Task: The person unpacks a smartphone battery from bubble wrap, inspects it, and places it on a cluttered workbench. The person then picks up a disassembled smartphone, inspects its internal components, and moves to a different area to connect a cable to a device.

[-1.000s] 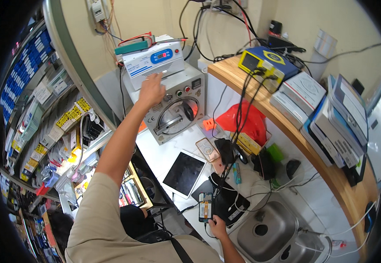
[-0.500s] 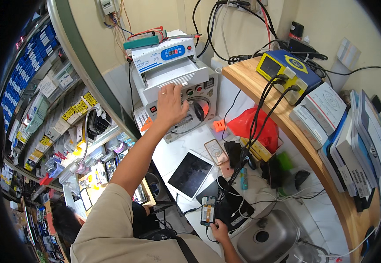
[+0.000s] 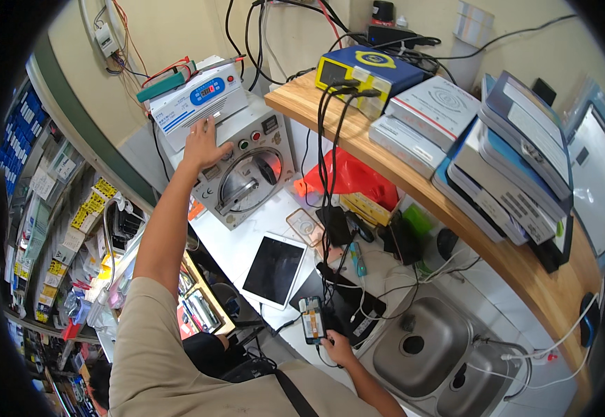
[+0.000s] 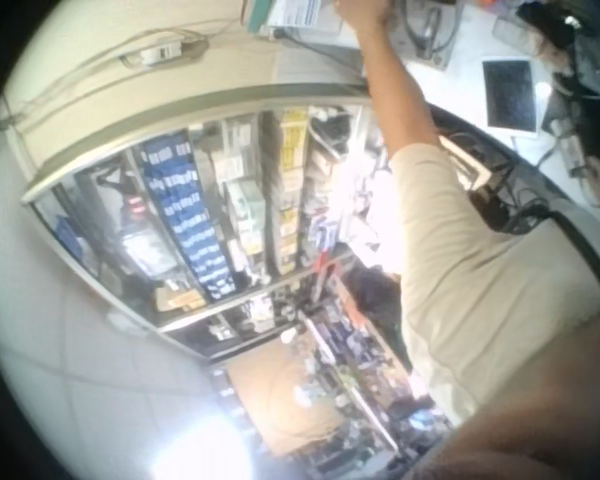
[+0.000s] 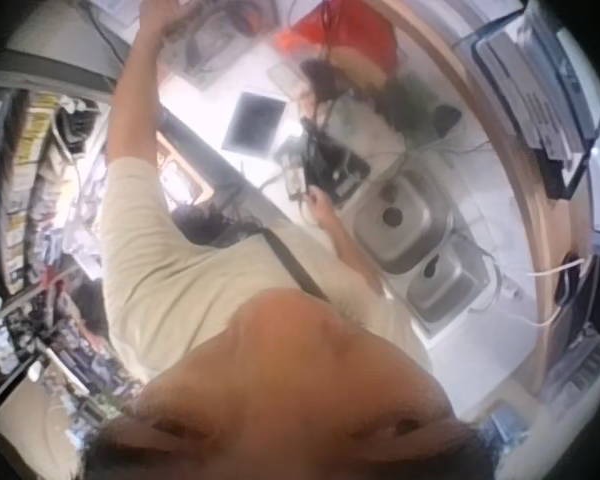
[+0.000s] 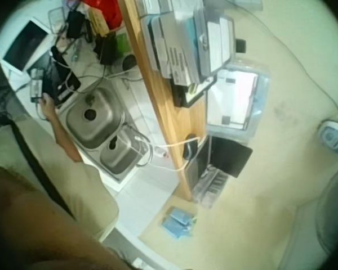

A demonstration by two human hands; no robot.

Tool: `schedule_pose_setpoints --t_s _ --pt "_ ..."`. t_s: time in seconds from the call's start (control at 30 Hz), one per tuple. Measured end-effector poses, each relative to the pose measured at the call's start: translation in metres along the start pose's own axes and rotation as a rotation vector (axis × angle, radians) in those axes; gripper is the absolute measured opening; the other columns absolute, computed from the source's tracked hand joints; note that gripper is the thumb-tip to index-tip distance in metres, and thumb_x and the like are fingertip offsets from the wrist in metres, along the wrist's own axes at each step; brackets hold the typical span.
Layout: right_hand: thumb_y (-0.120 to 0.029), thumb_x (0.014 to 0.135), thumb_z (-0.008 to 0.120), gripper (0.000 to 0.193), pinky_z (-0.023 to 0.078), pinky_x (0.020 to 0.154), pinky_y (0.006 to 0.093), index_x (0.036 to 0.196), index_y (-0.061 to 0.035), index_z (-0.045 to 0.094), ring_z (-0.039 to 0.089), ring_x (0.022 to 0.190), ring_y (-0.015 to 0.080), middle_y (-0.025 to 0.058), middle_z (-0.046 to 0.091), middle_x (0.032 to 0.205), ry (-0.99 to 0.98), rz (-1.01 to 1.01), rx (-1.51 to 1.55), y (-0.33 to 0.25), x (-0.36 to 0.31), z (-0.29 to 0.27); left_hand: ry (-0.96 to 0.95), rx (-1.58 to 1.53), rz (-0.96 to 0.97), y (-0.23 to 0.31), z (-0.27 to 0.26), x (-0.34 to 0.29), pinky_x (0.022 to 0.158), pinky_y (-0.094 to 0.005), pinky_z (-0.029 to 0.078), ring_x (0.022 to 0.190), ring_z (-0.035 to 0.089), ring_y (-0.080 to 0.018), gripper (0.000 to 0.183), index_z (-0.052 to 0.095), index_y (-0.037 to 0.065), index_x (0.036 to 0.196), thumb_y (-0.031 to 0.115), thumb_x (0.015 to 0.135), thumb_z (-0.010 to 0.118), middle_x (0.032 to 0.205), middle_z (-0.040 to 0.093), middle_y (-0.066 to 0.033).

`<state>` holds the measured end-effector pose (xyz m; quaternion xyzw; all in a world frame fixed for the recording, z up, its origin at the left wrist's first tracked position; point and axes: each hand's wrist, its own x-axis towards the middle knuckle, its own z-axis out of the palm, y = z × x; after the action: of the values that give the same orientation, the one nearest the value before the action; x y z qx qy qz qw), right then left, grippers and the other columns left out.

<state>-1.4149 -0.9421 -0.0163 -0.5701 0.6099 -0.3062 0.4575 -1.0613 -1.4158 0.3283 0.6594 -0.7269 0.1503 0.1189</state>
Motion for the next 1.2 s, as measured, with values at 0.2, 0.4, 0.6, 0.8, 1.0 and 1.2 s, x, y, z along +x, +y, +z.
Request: schedule_pose_setpoints --t_s 0.2,0.4,0.6,0.8,1.0,1.2 --pt "-0.018 0.088 0.073 0.026 0.052 0.071 0.0398 0.107 -0.0018 0.064 0.067 0.078 0.0330 0.0180 0.067 0.085 -0.004 0.010 0.037 0.011 0.003 0.006 0.195 -0.288 0.238 0.016 -0.033 -0.065 0.115 -0.0489 0.034 0.139 0.041 -0.0433 0.077 0.046 0.003 0.148 0.042 0.086 0.071 0.149 0.046 -0.0262" --pt "-0.018 0.089 0.073 0.031 0.053 0.073 0.0436 0.113 0.0007 0.064 0.069 0.083 0.0390 0.0214 0.070 0.091 0.002 -0.014 0.006 0.003 0.000 0.010 -0.548 -1.438 -0.280 0.012 0.005 -0.347 0.090 -0.0307 0.052 0.100 0.065 -0.0183 0.041 0.061 0.000 0.127 0.025 0.095 0.069 0.114 0.067 -0.0084" --pt "-0.012 0.089 0.071 0.028 0.053 0.072 0.0352 0.113 0.0008 0.065 0.067 0.077 0.0206 0.0137 0.071 0.087 -0.066 -0.031 0.068 0.004 0.005 0.004 -1.222 -1.845 -0.920 0.046 0.059 -0.612 0.102 -0.0380 0.050 0.118 0.063 -0.0229 0.062 0.046 0.001 0.145 0.034 0.096 0.067 0.124 0.066 -0.0123" --pt "-0.010 0.094 0.064 0.019 0.048 0.065 0.0277 0.108 0.0025 0.066 0.061 0.074 0.0112 0.0034 0.068 0.086 -0.143 -0.062 0.035 0.017 0.017 -0.009 -0.686 -1.430 -0.474 0.082 0.062 -0.739 0.105 -0.0409 0.046 0.124 0.058 -0.0242 0.054 0.049 0.004 0.143 0.030 0.099 0.064 0.129 0.063 -0.0126" --pt "-0.010 0.097 0.064 0.016 0.044 0.063 0.0289 0.106 0.0030 0.063 0.053 0.073 0.0103 0.0015 0.058 0.082 -0.260 0.044 0.082 0.059 0.045 -0.014 -0.504 -0.791 -0.760 0.142 0.011 -0.779 0.102 -0.0410 0.045 0.120 0.058 -0.0252 0.049 0.055 0.004 0.136 0.031 0.096 0.064 0.125 0.063 -0.0123" --pt "-0.012 0.100 0.061 0.007 0.022 0.041 0.0241 0.103 -0.0052 0.058 0.036 0.050 0.0029 -0.0055 0.046 0.069 -0.398 0.196 0.242 0.040 0.051 -0.021 -0.349 -0.543 -0.884 0.180 -0.033 -0.843 0.098 -0.0411 0.044 0.116 0.058 -0.0262 0.045 0.060 0.005 0.129 0.033 0.094 0.064 0.121 0.063 -0.0120"
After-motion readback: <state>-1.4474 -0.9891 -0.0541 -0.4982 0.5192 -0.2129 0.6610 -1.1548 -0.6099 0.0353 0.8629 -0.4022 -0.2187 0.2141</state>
